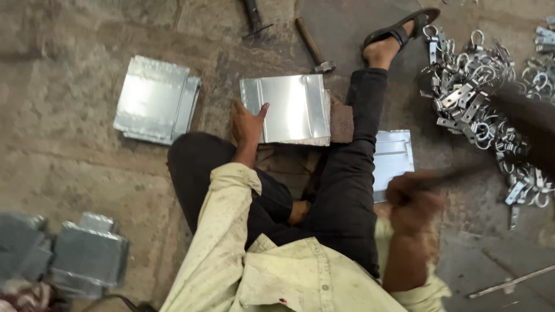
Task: The person hammers a metal sheet placed on a stone block to shape or flatten it. The person strikes the sheet repeatedly with a hammer while holding it in place by hand.
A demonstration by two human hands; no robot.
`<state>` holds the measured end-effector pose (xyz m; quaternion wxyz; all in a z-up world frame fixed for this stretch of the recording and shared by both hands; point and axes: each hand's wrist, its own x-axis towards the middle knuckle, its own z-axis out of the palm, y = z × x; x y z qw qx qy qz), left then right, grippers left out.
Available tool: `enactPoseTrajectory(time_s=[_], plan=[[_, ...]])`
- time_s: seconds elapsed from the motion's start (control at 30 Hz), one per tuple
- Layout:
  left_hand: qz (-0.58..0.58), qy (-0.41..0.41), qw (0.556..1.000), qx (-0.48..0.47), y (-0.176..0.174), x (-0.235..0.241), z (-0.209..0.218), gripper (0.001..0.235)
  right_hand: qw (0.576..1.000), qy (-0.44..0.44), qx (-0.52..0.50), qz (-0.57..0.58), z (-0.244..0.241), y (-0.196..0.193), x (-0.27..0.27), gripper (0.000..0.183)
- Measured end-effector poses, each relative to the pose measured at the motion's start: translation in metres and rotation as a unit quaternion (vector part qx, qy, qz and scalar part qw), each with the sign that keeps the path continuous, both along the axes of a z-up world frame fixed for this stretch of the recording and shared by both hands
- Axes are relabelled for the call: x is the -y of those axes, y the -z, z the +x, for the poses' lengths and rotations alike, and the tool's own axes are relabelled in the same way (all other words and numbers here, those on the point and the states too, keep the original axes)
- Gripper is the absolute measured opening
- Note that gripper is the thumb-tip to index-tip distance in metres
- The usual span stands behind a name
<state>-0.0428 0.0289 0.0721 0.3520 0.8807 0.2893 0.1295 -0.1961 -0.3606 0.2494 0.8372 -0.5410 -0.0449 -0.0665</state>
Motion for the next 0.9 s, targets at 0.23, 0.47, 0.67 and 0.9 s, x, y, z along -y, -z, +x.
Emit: enactPoseTrajectory(time_s=[0.23,0.47,0.67,0.9], plan=[[-0.067,0.0,0.996,-0.056,-0.025,0.0,-0.002,0.093,0.949,0.16,0.163,-0.218,0.039,0.054,-0.062,0.05],[-0.078,-0.012,0.994,-0.073,-0.041,0.003,-0.005,0.096,0.83,-0.02,-0.277,-0.483,-0.011,0.09,-0.071,0.047],[-0.022,-0.017,0.998,-0.048,-0.016,0.004,-0.006,0.1,0.952,0.107,0.101,-0.267,0.002,-0.005,-0.011,0.061],[-0.053,-0.017,0.997,-0.049,-0.023,0.005,-0.007,0.087,0.95,0.162,0.103,-0.248,0.026,0.089,-0.041,0.058]])
